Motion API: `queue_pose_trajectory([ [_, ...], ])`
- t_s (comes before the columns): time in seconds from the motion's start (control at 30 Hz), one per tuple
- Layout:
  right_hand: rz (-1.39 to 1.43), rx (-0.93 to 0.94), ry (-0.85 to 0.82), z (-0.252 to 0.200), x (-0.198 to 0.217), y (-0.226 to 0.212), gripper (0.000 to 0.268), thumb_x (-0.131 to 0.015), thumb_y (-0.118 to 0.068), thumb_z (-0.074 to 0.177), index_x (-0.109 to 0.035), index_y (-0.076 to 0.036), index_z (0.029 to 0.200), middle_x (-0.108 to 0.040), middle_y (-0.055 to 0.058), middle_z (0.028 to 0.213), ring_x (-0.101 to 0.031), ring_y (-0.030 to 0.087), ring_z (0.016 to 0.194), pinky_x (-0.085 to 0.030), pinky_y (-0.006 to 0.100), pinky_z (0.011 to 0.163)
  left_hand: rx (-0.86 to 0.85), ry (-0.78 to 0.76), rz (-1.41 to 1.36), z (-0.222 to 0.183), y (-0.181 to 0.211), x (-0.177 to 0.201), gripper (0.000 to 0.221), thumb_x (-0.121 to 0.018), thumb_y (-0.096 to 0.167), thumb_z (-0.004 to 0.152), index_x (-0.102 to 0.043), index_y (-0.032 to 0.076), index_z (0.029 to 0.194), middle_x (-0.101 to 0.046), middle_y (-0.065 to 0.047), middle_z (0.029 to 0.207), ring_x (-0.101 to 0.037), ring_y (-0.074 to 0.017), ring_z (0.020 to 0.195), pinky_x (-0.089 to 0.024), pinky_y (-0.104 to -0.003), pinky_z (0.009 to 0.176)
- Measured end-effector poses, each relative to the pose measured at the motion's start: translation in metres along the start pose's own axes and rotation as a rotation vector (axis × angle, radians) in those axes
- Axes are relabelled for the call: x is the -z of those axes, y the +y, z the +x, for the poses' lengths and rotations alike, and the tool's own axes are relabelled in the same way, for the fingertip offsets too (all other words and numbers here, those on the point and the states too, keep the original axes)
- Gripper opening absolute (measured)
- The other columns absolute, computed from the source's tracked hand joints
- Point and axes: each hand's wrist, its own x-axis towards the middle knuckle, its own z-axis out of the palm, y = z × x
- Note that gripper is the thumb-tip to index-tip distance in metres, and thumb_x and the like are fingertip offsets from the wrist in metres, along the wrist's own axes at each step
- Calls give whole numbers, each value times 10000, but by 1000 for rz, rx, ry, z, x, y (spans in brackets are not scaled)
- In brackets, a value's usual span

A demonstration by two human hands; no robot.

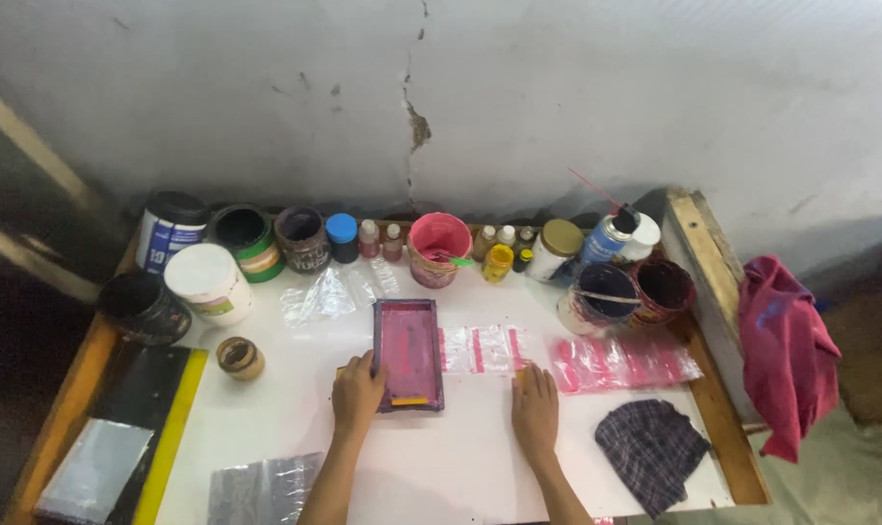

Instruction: Cleaning a screen printing frame and mixing pink ink in a container on a workbench.

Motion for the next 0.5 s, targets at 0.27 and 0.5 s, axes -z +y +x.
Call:
queue_pose_trajectory([
  [0.27,-48,-1,-7,-2,10,-12,604,-314,-437,1074,-449,-54,1521,-489,108,1556,-336,270,1511,-151,394,1313,-119,60,-26,1,-2,-5,258,-591,222,977,-711,74,1151,-700,-107,911,-685,-325,731,-573,-461,658],
  [0.5,-55,-82,-51,-3,12,-15,625,-314,-472,1061,-426,-91,1545,-463,67,1581,-270,249,1547,-110,376,1323,-69,38,-81,3,3,11,312,-569,245,1000,-697,68,1223,-721,-98,998,-707,-355,801,-596,-491,693],
])
